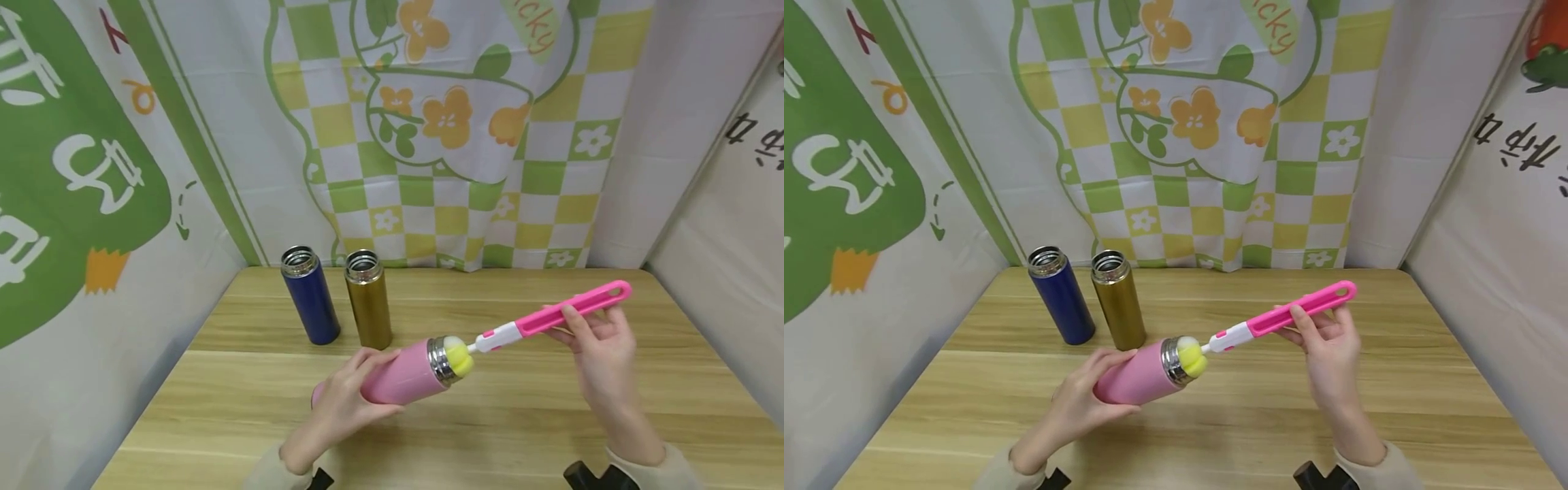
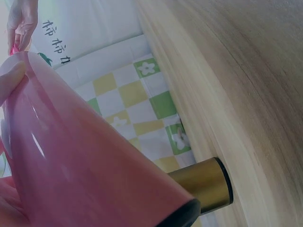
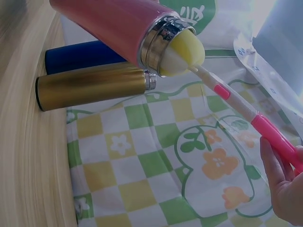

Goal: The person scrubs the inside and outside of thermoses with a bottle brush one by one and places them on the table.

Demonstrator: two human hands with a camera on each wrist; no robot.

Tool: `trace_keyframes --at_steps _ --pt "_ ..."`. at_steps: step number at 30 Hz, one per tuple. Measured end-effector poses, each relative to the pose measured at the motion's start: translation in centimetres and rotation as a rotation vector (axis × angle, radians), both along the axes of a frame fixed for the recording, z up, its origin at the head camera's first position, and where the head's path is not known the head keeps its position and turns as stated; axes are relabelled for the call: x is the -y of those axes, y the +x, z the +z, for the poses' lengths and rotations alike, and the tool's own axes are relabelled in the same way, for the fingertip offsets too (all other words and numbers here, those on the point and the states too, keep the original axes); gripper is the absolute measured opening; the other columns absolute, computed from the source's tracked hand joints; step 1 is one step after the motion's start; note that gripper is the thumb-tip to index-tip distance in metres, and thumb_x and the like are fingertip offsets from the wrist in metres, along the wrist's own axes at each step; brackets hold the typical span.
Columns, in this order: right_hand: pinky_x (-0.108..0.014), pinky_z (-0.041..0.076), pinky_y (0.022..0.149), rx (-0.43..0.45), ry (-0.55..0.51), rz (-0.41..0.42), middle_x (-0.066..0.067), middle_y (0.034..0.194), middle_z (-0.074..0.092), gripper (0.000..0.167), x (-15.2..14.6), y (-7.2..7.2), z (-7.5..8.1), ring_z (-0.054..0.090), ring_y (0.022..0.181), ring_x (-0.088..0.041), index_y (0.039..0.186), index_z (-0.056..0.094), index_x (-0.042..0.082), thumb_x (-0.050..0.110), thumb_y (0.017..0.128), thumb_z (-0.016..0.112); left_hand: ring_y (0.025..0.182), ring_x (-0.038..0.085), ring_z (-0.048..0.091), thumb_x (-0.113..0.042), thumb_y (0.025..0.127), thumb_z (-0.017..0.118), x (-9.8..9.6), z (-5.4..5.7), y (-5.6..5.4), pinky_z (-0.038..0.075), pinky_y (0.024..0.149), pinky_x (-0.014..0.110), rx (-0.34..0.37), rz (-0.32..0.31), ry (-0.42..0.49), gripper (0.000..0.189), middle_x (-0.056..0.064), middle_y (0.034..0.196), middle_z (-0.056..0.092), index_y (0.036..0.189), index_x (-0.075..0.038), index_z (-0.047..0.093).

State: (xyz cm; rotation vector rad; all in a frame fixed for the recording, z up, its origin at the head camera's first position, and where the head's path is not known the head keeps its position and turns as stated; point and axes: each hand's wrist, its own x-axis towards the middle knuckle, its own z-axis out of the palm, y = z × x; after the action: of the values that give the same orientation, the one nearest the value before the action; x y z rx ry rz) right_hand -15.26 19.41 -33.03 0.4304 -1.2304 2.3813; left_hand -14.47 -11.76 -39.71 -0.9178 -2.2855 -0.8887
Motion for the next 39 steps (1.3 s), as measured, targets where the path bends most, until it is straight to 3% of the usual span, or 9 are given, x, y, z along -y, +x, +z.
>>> trace_keyframes --at_steps 13,14,17,18,21,24,25,30,39 --pt "-0.036 0.047 0.071 -0.006 0.068 0.016 -0.016 0.086 0.063 0.019 1.0 -0.1 -1.0 0.064 0.08 -0.024 0.1 0.041 -0.003 -0.011 0.085 0.046 0.082 0.013 0.056 -0.029 0.046 0.086 0.2 0.1 0.0 0.048 0.067 0.03 -0.023 0.058 -0.01 0.075 -0.001 0.098 0.055 0.114 -0.017 0.056" --pt "-0.036 0.048 0.073 -0.026 0.05 0.041 -0.016 0.089 0.062 0.019 0.2 -1.3 -3.0 0.063 0.082 -0.025 0.102 0.041 -0.002 -0.009 0.085 0.047 0.082 0.013 0.056 -0.029 0.046 0.086 0.2 0.1 0.0 0.048 0.067 0.03 -0.029 0.059 -0.01 0.075 -0.001 0.098 0.055 0.114 -0.016 0.057" --pt "-0.036 0.049 0.073 -0.031 0.064 0.038 -0.017 0.089 0.062 0.022 0.3 -1.4 -3.5 0.063 0.082 -0.026 0.104 0.039 -0.005 -0.008 0.085 0.049 0.081 0.014 0.056 -0.028 0.044 0.087 0.2 0.2 -0.1 0.048 0.066 0.03 -0.048 0.059 -0.004 0.075 -0.001 0.097 0.055 0.113 -0.016 0.057" --pt "-0.036 0.049 0.074 -0.059 0.045 0.065 -0.017 0.09 0.062 0.022 -0.4 -2.6 -5.6 0.063 0.084 -0.027 0.105 0.039 -0.004 -0.006 0.085 0.05 0.081 0.014 0.056 -0.027 0.043 0.087 0.2 0.2 -0.1 0.048 0.066 0.03 -0.056 0.056 0.0 0.076 -0.001 0.097 0.055 0.112 -0.016 0.057" --pt "-0.039 0.049 0.074 -0.062 0.094 0.07 -0.022 0.092 0.06 0.023 -0.1 -2.5 -5.6 0.061 0.086 -0.032 0.106 0.037 -0.007 -0.009 0.086 0.047 0.081 0.015 0.056 -0.026 0.044 0.087 0.3 0.2 -0.1 0.048 0.066 0.03 -0.055 0.045 0.005 0.076 -0.001 0.097 0.055 0.113 -0.016 0.057" --pt "-0.043 0.047 0.076 -0.065 0.149 0.076 -0.027 0.095 0.057 0.027 -1.1 -4.0 -8.2 0.058 0.089 -0.039 0.109 0.037 -0.006 -0.008 0.085 0.048 0.082 0.015 0.055 -0.026 0.045 0.087 0.5 0.0 -0.1 0.048 0.067 0.03 -0.038 0.045 0.001 0.075 -0.001 0.098 0.055 0.113 -0.016 0.057" --pt "-0.044 0.047 0.074 -0.063 0.19 0.058 -0.029 0.095 0.055 0.028 -0.8 -3.6 -7.6 0.058 0.089 -0.041 0.11 0.035 -0.008 -0.01 0.085 0.047 0.082 0.014 0.055 -0.026 0.045 0.087 0.5 0.0 -0.1 0.048 0.067 0.03 -0.033 0.047 0.001 0.075 -0.001 0.098 0.055 0.113 -0.017 0.057" --pt "-0.046 0.047 0.073 -0.091 0.278 0.077 -0.032 0.098 0.053 0.032 -0.9 -5.3 -11.6 0.056 0.089 -0.044 0.114 0.035 -0.006 -0.012 0.085 0.045 0.082 0.015 0.056 -0.026 0.044 0.087 0.2 0.2 -0.1 0.048 0.067 0.03 -0.044 0.033 0.009 0.076 -0.001 0.098 0.055 0.113 -0.016 0.057" --pt "-0.043 0.048 0.072 -0.041 0.366 0.096 -0.03 0.101 0.055 0.033 1.0 -5.0 -13.1 0.058 0.089 -0.04 0.114 0.035 -0.005 -0.008 0.085 0.048 0.081 0.015 0.057 -0.024 0.045 0.086 -0.5 0.4 -0.2 0.048 0.066 0.03 -0.058 0.011 0.029 0.075 -0.001 0.097 0.055 0.113 -0.015 0.057"
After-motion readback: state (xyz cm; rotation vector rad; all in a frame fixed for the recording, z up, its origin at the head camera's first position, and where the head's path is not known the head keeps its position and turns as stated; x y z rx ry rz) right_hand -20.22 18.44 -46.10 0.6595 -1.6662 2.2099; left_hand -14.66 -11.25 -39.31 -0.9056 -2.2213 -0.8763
